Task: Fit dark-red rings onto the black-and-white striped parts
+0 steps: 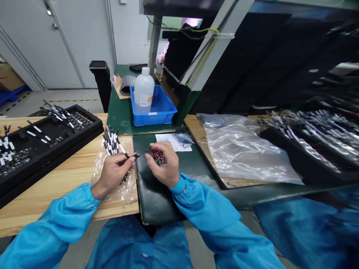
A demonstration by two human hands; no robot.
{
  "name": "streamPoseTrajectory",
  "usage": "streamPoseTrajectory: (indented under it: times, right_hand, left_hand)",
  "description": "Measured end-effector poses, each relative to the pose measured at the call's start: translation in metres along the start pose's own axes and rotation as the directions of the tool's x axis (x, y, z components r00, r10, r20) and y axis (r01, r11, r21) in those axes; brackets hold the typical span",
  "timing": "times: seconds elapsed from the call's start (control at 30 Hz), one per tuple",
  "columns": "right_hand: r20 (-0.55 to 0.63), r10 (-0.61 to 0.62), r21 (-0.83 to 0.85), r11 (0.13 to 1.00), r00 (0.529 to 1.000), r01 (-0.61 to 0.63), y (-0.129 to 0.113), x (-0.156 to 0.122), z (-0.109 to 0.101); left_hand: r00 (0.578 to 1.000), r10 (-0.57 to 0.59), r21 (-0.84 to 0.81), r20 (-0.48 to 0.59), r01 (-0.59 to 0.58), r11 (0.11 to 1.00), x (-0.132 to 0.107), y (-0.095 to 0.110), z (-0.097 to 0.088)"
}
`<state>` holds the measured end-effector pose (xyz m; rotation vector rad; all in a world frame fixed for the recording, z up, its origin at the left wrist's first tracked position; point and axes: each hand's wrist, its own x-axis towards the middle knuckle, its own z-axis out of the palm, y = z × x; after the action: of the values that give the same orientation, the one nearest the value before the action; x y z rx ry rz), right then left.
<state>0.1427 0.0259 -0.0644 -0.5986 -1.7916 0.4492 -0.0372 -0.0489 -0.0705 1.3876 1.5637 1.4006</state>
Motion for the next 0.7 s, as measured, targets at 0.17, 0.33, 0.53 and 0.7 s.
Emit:
streamPoseTrajectory:
  times: [0.17,0.33,0.53,0.7]
  right_hand:
    - [0.087,-0.167,-0.002,0.986,0.982,0.168,-0.007,-0.008,0.005]
    - [0.048,-0.109,-0.046,0.993,0.993,0.111,-0.004,-0.012,0.011]
    - [0.042,-0.09,-0.048,0.995,0.995,0.092,0.0,-0.014,0.011]
    - [0.048,-0.105,-0.044,0.993,0.993,0.107,0.002,-0.013,0.012]
  left_hand:
    - [0.984,0.175,0.143,-0.016,-0.171,0.975,-0.003,0.001,0.0]
    - [0.956,0.294,0.205,-0.001,-0.288,0.936,-0.006,0.002,0.001]
    - [0.893,0.45,0.314,0.025,-0.434,0.844,-0.006,0.001,0.002]
    - [0.83,0.555,0.321,0.052,-0.54,0.778,-0.006,0.005,0.003]
